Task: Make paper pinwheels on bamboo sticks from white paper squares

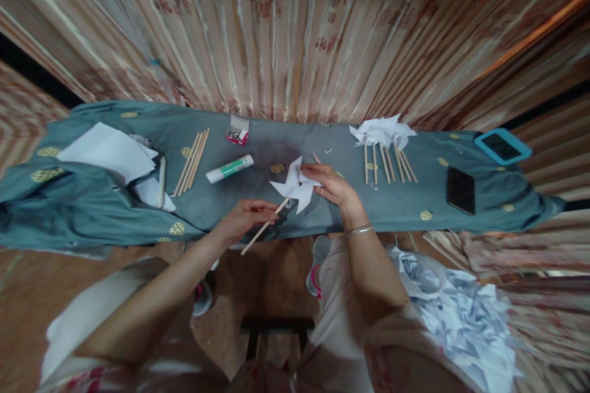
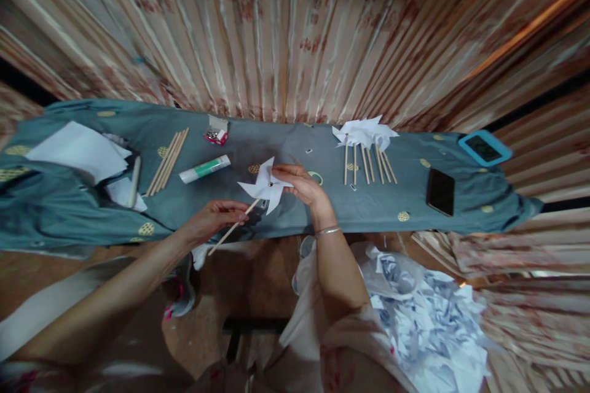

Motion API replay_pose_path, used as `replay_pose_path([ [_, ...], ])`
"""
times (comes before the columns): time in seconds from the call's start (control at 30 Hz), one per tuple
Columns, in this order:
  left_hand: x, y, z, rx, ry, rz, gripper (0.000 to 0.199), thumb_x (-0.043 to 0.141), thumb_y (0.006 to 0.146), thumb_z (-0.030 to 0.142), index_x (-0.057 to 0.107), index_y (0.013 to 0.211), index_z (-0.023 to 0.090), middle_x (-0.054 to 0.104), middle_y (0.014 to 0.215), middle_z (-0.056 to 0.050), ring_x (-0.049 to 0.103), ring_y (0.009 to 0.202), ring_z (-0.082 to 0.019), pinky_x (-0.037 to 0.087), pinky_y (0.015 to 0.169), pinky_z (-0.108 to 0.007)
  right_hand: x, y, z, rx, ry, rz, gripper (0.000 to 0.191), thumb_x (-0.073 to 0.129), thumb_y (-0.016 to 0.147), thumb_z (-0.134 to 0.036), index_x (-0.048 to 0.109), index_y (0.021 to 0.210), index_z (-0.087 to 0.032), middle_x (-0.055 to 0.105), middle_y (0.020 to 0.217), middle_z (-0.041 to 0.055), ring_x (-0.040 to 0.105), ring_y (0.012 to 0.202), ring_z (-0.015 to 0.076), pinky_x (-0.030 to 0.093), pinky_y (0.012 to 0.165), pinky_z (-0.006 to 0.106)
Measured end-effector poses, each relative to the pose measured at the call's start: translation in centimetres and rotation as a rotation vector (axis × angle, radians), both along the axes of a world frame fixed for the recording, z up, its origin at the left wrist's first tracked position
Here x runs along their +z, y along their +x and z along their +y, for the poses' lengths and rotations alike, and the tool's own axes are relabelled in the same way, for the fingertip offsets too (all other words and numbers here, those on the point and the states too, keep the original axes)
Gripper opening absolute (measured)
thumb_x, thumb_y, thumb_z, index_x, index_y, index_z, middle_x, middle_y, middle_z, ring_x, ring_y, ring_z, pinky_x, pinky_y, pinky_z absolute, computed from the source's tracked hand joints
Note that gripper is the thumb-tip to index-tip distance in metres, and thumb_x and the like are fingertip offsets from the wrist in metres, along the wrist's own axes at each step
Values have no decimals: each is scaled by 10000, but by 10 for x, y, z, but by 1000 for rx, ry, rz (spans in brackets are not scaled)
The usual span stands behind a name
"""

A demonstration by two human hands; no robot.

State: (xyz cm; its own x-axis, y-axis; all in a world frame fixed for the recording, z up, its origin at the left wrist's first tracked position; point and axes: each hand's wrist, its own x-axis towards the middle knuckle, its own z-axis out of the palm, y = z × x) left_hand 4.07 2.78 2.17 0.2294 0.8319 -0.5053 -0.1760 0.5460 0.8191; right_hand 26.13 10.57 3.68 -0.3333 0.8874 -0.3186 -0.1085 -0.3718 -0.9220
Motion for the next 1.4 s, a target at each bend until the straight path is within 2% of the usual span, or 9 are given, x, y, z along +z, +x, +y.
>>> replay_pose_path([
  [0.23, 3, 3, 2, 26, -38, -74, 282, 894, 479, 176, 782, 732, 123, 730, 692, -90, 626, 581, -130, 491, 615, -245, 0, -3, 0, -1, 28, 20, 313, 859, 613, -321, 729, 874, -205, 737, 777, 6, 694, 745, 151, 575, 677, 245],
  [0.5, 4, 7, 3, -11, -22, -121, 345, 919, 457, 245, 779, 754, 141, 726, 692, -48, 613, 596, -108, 489, 617, -225, -3, -2, 1, -14, 65, 65, 327, 862, 561, -292, 754, 855, -196, 761, 829, 23, 689, 770, 165, 558, 700, 260],
  [0.67, 5, 8, 3, -23, -18, -125, 365, 928, 457, 273, 774, 766, 153, 727, 706, -31, 616, 617, -101, 492, 645, -228, 3, -2, -2, 19, 96, 73, 239, 821, 594, -308, 768, 802, -203, 761, 828, 13, 649, 712, 124, 529, 671, 223],
  [0.9, 4, 10, 3, -23, -10, -128, 372, 923, 459, 281, 776, 774, 151, 725, 707, -31, 617, 624, -101, 493, 653, -230, 6, -3, -2, 23, 110, 54, 192, 796, 596, -291, 756, 756, -194, 761, 890, 20, 646, 725, 121, 519, 654, 216],
  [1.1, 3, 6, 3, 6, -12, -117, 382, 927, 456, 275, 772, 780, 145, 731, 715, -40, 627, 622, -104, 500, 661, -236, 1, -4, 0, -8, 75, 57, 272, 822, 571, -290, 753, 820, -206, 752, 825, 0, 640, 693, 120, 530, 640, 223],
  [1.27, 5, 4, 5, 59, 12, -94, 386, 933, 432, 292, 771, 753, 150, 737, 713, -51, 635, 609, -121, 507, 632, -248, -2, -3, 3, -32, 74, 46, 348, 817, 627, -348, 736, 951, -251, 751, 894, 3, 658, 734, 129, 558, 635, 231],
  [1.4, 6, 3, 6, 121, 11, -92, 388, 940, 402, 284, 765, 723, 157, 732, 686, -38, 629, 595, -113, 504, 622, -237, -6, -3, 6, -95, 82, 74, 310, 812, 645, -405, 746, 905, -249, 745, 848, -4, 645, 657, 103, 557, 575, 199],
])
